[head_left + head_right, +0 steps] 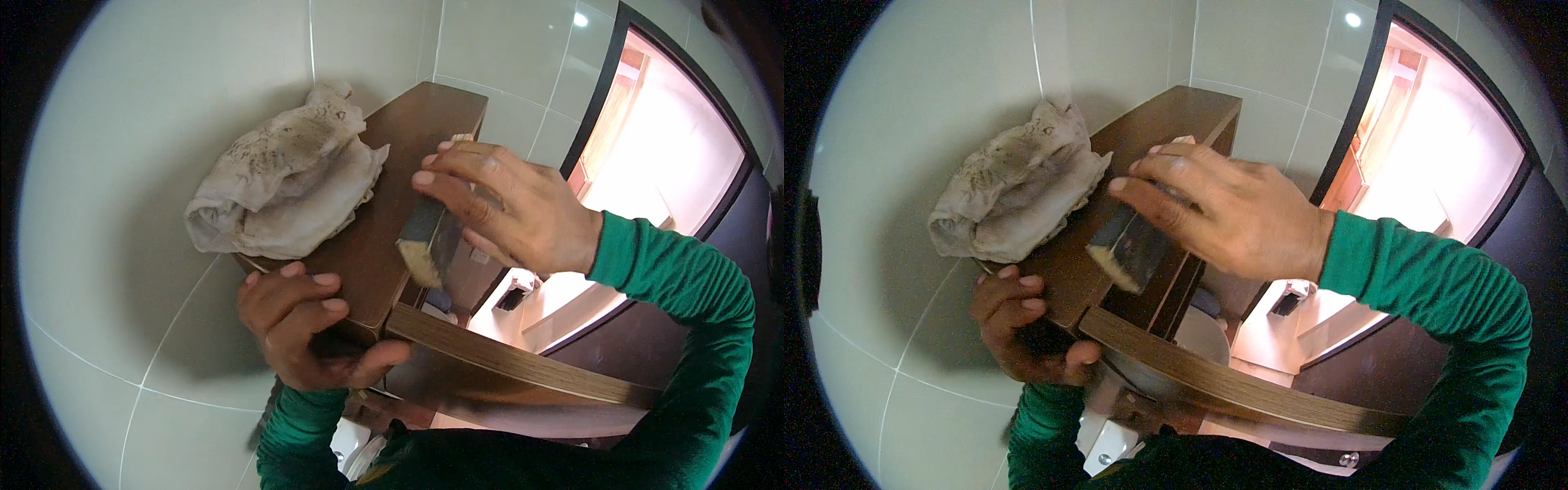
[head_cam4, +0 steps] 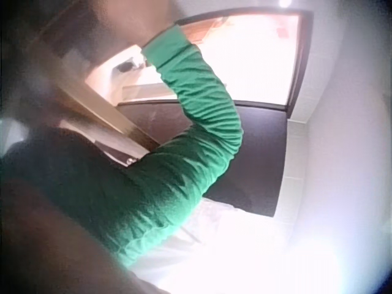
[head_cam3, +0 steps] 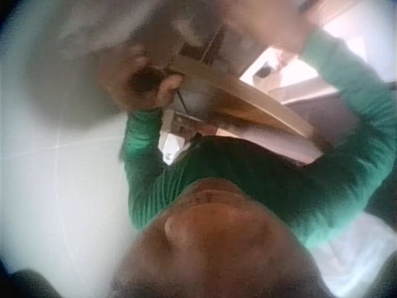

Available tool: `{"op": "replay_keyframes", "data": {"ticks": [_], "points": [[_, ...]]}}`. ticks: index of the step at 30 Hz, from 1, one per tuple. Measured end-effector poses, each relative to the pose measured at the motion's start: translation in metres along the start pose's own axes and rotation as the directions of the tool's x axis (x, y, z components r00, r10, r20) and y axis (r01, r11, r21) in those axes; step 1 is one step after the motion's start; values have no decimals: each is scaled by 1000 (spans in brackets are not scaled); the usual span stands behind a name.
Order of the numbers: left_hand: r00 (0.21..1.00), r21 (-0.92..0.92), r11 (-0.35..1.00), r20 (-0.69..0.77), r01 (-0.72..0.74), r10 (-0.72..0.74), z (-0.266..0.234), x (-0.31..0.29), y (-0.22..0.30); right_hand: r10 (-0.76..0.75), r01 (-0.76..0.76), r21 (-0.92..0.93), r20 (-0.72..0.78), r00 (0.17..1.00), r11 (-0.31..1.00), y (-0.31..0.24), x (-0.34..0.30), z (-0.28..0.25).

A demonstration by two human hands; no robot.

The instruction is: The person sands the edges and surfaces of a wooden cabinet using a sanding block. They wipe the cabinet with a cloth to remove dust and continue sanding different sections of the furniture piece.

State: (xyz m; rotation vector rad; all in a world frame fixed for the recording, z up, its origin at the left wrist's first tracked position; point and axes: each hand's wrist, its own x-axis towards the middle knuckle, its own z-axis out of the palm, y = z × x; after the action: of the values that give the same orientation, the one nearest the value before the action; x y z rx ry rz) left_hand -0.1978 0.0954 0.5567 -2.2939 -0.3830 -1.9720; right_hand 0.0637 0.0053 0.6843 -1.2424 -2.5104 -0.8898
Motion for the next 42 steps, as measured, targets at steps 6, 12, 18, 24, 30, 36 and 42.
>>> {"op": "replay_keyframes", "data": {"ticks": [6,12,18,24,30,36,42], "points": [[997,-69,996,-51,55,-59,3,0,2,-66,60,-85,-59,996,995,-16,5,-6],[992,-86,995,-113,54,-64,10,0,3,4,-5,-109,-12,1000,994,28,-12,1],[978,-120,992,-202,24,-48,16,4,6,-70,51,-155,-117,991,987,6,-2,8],[969,-168,986,-241,3,-44,21,1,6,-91,75,-119,-132,987,990,-9,4,3],[973,-165,986,-230,-7,-31,22,-4,3,137,-135,-125,7,991,983,26,-20,16],[971,-165,986,-233,14,-53,22,4,6,-26,17,-105,-82,996,994,-5,-1,4],[967,-165,986,-247,17,-59,21,4,6,3,-6,-99,-38,999,995,-1,1,3]]}}
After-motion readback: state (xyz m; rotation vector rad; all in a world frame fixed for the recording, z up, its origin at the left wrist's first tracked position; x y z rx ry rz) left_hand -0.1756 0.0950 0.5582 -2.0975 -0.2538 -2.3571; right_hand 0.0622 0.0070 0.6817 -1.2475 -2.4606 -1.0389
